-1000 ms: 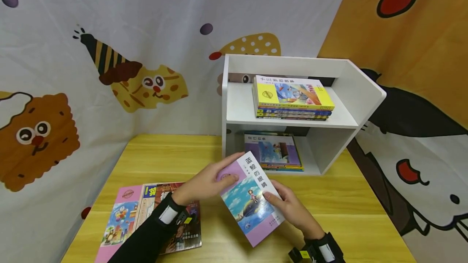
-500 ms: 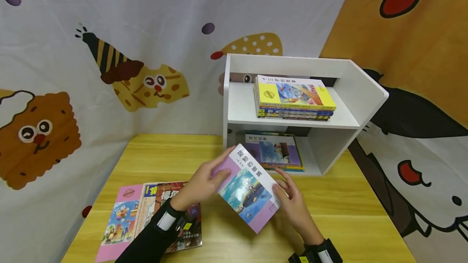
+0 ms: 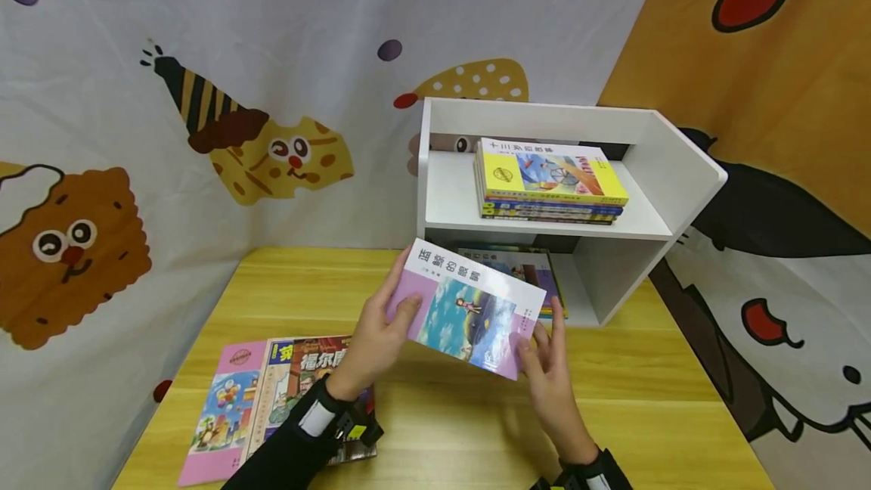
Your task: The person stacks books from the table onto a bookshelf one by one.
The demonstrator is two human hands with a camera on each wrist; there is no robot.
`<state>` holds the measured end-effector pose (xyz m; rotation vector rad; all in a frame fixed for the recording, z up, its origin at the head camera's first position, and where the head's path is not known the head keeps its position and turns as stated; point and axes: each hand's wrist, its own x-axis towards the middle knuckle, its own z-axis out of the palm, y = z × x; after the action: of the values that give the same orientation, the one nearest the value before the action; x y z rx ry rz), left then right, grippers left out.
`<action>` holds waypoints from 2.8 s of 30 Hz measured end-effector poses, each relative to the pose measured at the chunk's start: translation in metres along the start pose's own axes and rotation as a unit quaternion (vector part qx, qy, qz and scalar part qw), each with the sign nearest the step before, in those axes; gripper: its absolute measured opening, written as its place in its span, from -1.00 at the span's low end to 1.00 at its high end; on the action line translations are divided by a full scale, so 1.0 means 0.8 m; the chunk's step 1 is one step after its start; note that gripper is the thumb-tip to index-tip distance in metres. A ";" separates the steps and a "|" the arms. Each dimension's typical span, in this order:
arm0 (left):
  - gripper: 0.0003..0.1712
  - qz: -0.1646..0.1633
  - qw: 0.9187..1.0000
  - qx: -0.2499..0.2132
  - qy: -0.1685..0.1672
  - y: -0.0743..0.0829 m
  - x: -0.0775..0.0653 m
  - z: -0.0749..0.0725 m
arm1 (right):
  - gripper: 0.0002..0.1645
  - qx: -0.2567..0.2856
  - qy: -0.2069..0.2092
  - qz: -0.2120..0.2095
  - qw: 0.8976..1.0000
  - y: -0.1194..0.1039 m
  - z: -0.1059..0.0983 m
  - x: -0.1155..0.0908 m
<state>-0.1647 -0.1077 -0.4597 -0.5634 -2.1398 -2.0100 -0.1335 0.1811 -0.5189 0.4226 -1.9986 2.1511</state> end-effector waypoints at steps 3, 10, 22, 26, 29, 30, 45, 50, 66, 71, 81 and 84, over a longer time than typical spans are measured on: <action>-0.18 0.006 1.000 -0.022 0.017 -0.002 0.000 0.009 | 0.01 0.014 -0.031 -0.015 0.999 -0.001 0.006 -0.003; -0.14 -0.023 0.999 -0.010 0.032 -0.019 -0.010 0.032 | -0.11 0.033 -0.037 0.001 0.999 0.003 0.006 -0.005; -0.06 0.000 0.996 -0.068 -0.061 -0.003 0.000 0.041 | -0.12 0.082 -0.026 -0.063 0.994 -0.039 -0.025 0.014; 0.02 0.012 0.993 -0.073 -0.092 0.027 0.018 0.037 | -0.10 0.095 -0.053 -0.118 0.987 -0.078 -0.036 0.033; 0.04 0.028 0.992 -0.065 -0.101 0.051 0.038 0.033 | -0.09 0.106 -0.068 -0.146 0.981 -0.108 -0.044 0.050; 0.04 0.035 0.992 -0.065 -0.104 0.058 0.046 0.033 | -0.09 0.109 -0.071 -0.149 0.980 -0.118 -0.046 0.056; 0.17 -0.005 0.983 -0.123 -0.139 0.106 0.135 0.064 | -0.20 0.024 0.082 -0.006 0.996 -0.191 -0.084 0.124; 0.27 -0.027 0.978 -0.119 -0.168 0.106 0.138 0.067 | -0.17 0.059 0.106 0.082 0.989 -0.198 -0.100 0.139; -0.19 0.168 0.941 0.290 0.040 0.099 0.140 0.082 | -0.26 -0.019 0.106 -0.023 0.994 -0.170 -0.128 0.144; -0.20 0.177 0.921 0.341 0.062 0.099 0.148 0.084 | -0.26 -0.253 0.181 0.014 0.950 -0.172 -0.126 0.158; -0.33 0.136 0.936 0.315 0.082 0.101 0.173 0.084 | -0.17 -0.349 0.141 0.002 0.926 -0.178 -0.124 0.192; -0.37 0.127 0.938 0.310 0.091 0.100 0.178 0.084 | -0.16 -0.368 0.131 0.001 0.920 -0.176 -0.125 0.201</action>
<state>-0.2564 -0.0153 -0.3401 -0.4885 -2.2701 -1.1123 -0.2491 0.2821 -0.3398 0.0090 -2.4124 1.2070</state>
